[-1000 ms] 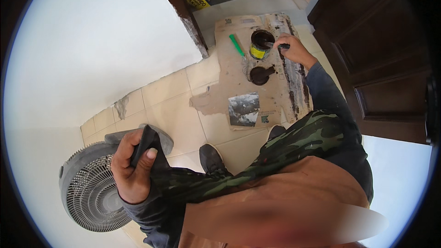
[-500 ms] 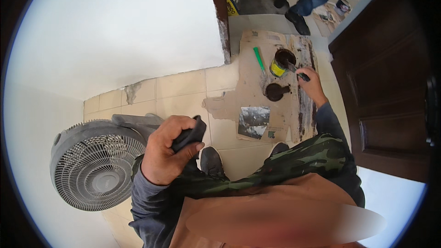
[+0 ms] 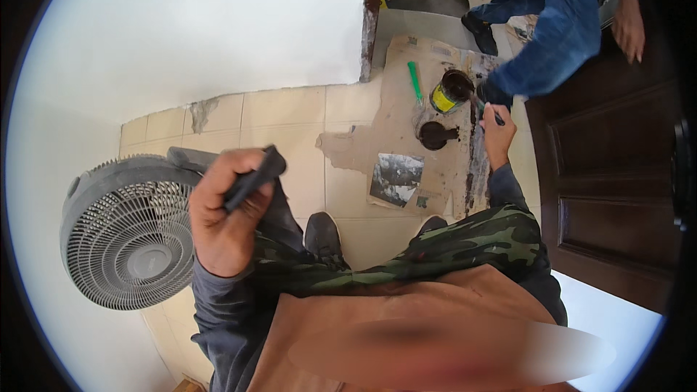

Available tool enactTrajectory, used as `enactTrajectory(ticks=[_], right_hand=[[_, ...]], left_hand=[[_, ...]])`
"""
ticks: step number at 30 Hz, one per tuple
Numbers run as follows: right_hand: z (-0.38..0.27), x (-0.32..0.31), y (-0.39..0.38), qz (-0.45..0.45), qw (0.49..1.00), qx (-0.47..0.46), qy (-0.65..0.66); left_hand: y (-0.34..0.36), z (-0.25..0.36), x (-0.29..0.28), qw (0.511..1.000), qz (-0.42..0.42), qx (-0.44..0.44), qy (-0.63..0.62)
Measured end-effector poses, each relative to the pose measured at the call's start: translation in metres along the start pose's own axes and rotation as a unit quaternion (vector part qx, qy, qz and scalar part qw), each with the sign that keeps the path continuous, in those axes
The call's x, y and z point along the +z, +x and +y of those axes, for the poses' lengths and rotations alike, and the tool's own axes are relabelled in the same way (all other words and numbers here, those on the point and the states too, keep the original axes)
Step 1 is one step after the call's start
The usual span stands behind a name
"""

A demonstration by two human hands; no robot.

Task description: The person paints a vertical door frame with a brush, repeatedly dipping the brush into a paint can and applying dark paint to the frame. The person occasionally wipes the frame with a cloth while continuing to paint.

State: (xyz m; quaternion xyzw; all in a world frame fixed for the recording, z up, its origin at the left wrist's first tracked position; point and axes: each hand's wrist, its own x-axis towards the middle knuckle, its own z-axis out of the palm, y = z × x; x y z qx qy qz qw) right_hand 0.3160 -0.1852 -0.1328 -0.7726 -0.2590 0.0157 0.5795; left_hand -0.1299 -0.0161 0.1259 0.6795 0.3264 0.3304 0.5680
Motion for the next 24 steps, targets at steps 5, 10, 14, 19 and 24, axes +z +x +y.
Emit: enactTrajectory(ticks=[5, 10, 14, 19, 24], right_hand=[[-0.01, 0.009, 0.009, 0.008, 0.996, 0.089, 0.011], [-0.013, 0.007, 0.018, 0.004, 0.988, 0.149, 0.034], [-0.004, 0.005, 0.022, 0.038, 0.983, 0.154, 0.09], [0.013, 0.01, 0.024, 0.026, 0.971, 0.189, 0.146], [0.015, 0.008, 0.023, 0.008, 0.98, 0.18, 0.082]], left_hand=[[0.006, -0.004, -0.009, 0.996, 0.048, 0.048, -0.058], [-0.001, -0.011, -0.003, 0.991, 0.079, -0.039, -0.101], [0.003, -0.012, -0.005, 0.983, 0.123, -0.017, -0.136], [0.005, -0.007, -0.006, 0.978, 0.086, 0.0, -0.191], [0.0, -0.008, -0.004, 0.974, 0.103, 0.048, -0.198]])
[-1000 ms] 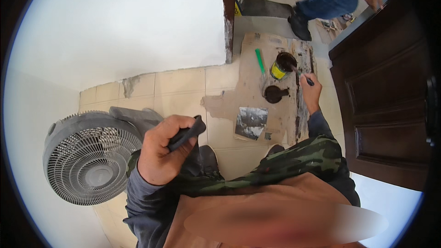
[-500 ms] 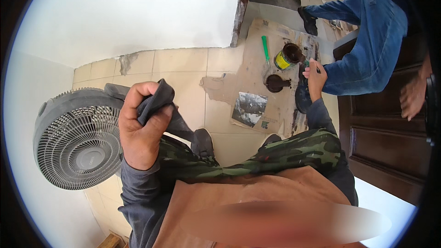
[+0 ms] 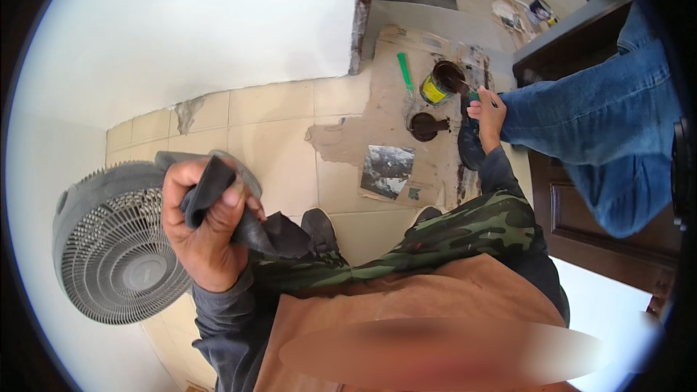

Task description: The person paints a vertical door frame with a brush, repeatedly dipping the brush into a paint can and applying dark paint to the frame. The person occasionally wipes the frame with a cloth while continuing to paint.

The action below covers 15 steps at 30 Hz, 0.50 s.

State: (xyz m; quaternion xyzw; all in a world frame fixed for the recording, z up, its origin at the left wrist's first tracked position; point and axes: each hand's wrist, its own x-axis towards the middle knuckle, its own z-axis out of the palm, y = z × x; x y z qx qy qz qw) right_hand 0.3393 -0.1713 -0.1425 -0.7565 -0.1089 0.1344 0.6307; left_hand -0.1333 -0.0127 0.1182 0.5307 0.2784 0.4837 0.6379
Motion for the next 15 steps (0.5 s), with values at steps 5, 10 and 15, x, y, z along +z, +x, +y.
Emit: enactTrajectory(ticks=[5, 10, 15], right_hand=[[-0.001, 0.003, -0.003, 0.013, 0.999, -0.014, 0.03], [0.015, -0.015, -0.001, 0.041, 0.979, 0.047, 0.192], [0.042, -0.053, 0.03, 0.06, 0.889, 0.184, 0.414]], left_hand=[[0.003, -0.002, -0.002, 0.999, -0.018, 0.04, -0.005], [0.003, -0.002, -0.005, 0.999, -0.026, 0.048, -0.001], [-0.004, -0.007, -0.013, 0.997, -0.033, 0.025, 0.058]])
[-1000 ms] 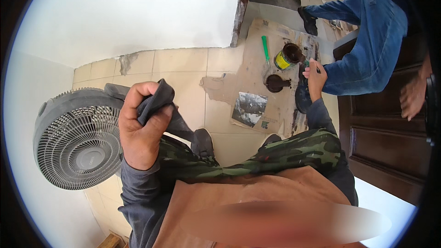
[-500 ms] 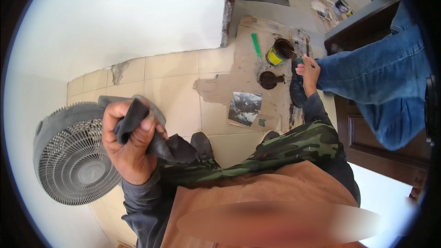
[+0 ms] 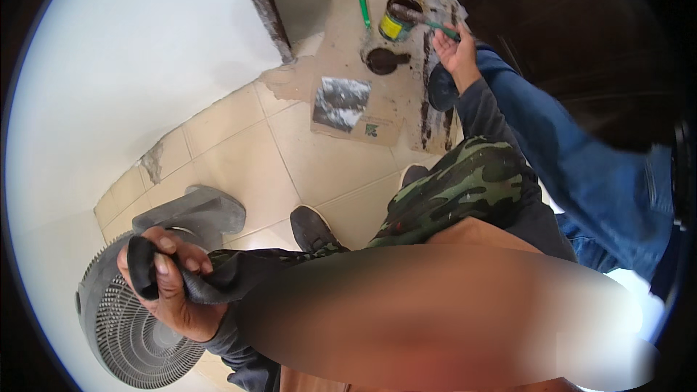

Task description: The person paints a vertical door frame with a brush, repeatedly dipping the brush into a paint can and applying dark paint to the frame. The person occasionally wipes the frame with a cloth while continuing to paint.

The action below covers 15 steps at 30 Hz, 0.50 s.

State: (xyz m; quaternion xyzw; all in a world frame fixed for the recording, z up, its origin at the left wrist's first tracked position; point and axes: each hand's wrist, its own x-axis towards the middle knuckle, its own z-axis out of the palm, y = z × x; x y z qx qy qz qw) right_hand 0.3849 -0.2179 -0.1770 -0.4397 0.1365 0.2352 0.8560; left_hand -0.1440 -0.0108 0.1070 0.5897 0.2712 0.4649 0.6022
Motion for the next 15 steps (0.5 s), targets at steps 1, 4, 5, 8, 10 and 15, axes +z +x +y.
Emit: enactTrajectory(ticks=[1, 4, 5, 8, 10, 15], right_hand=[[-0.005, -0.009, 0.007, -0.006, 1.0, 0.001, 0.031], [-0.014, -0.031, 0.025, 0.048, 0.996, 0.041, 0.062], [-0.013, -0.036, 0.031, 0.023, 0.998, 0.035, 0.05], [-0.003, -0.041, 0.045, 0.021, 0.994, 0.051, 0.099], [0.009, -0.045, 0.046, 0.04, 0.995, 0.034, 0.089], [0.025, -0.036, 0.036, -0.001, 0.997, -0.067, -0.034]], left_hand=[[0.0, -0.001, -0.003, 1.0, -0.01, -0.004, 0.007], [-0.001, -0.005, -0.005, 0.998, -0.039, -0.03, 0.037], [-0.001, -0.006, -0.004, 0.997, -0.041, -0.045, 0.049], [-0.002, -0.009, 0.006, 0.993, -0.052, -0.094, 0.057], [0.0, -0.012, 0.021, 0.986, -0.112, -0.095, 0.084], [0.024, -0.018, 0.05, 0.945, -0.148, -0.219, 0.194]])
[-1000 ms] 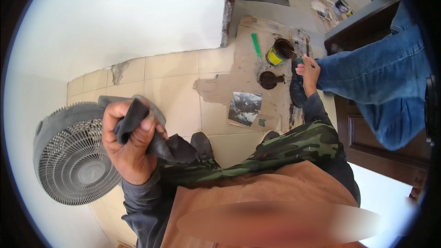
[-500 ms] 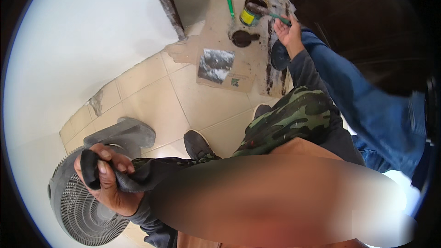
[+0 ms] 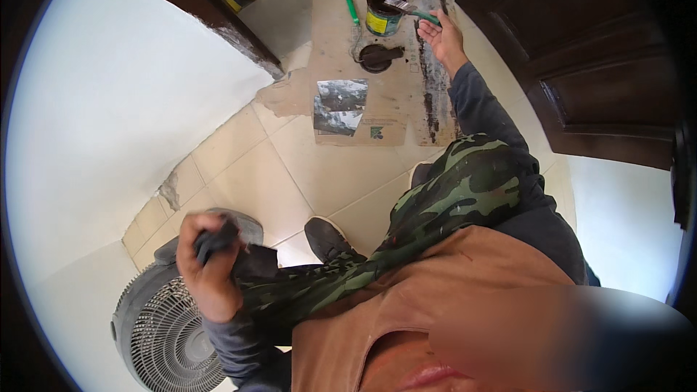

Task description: The person paints a vertical door frame with a brush, repeatedly dipping the brush into a paint can and applying dark paint to the frame. The person occasionally wipes the frame with a cloth while continuing to paint.

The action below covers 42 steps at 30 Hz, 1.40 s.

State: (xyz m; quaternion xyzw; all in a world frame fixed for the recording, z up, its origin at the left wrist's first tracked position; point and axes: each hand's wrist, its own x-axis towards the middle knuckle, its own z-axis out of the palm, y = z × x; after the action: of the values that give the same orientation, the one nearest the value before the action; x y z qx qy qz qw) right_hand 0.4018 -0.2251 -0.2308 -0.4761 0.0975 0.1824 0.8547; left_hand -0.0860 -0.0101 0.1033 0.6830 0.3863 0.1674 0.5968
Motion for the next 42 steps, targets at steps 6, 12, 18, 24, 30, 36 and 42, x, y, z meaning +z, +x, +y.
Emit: enactTrajectory(ticks=[6, 12, 18, 24, 30, 36, 42], right_hand=[[0.014, 0.032, -0.026, -0.049, 0.935, -0.174, -0.306], [0.041, 0.058, -0.05, -0.074, 0.742, -0.345, -0.57], [0.043, 0.089, -0.071, -0.098, 0.685, -0.319, -0.648], [0.064, 0.115, -0.056, -0.105, 0.668, -0.342, -0.652], [0.072, 0.113, -0.068, -0.112, 0.638, -0.391, -0.654], [0.076, 0.111, -0.079, -0.091, 0.677, -0.391, -0.616], [0.1, 0.089, -0.094, -0.048, 0.686, -0.431, -0.585]], left_hand=[[0.111, -0.113, 0.07, 0.88, -0.241, 0.107, 0.394], [0.216, -0.3, 0.164, 0.744, -0.277, -0.034, 0.607], [0.203, -0.356, 0.148, 0.717, -0.292, -0.019, 0.632], [0.197, -0.372, 0.14, 0.681, -0.34, -0.015, 0.648], [0.19, -0.376, 0.118, 0.692, -0.369, 0.014, 0.62], [0.205, -0.337, 0.087, 0.699, -0.401, 0.014, 0.592], [0.231, -0.258, 0.049, 0.776, -0.41, 0.041, 0.477]])
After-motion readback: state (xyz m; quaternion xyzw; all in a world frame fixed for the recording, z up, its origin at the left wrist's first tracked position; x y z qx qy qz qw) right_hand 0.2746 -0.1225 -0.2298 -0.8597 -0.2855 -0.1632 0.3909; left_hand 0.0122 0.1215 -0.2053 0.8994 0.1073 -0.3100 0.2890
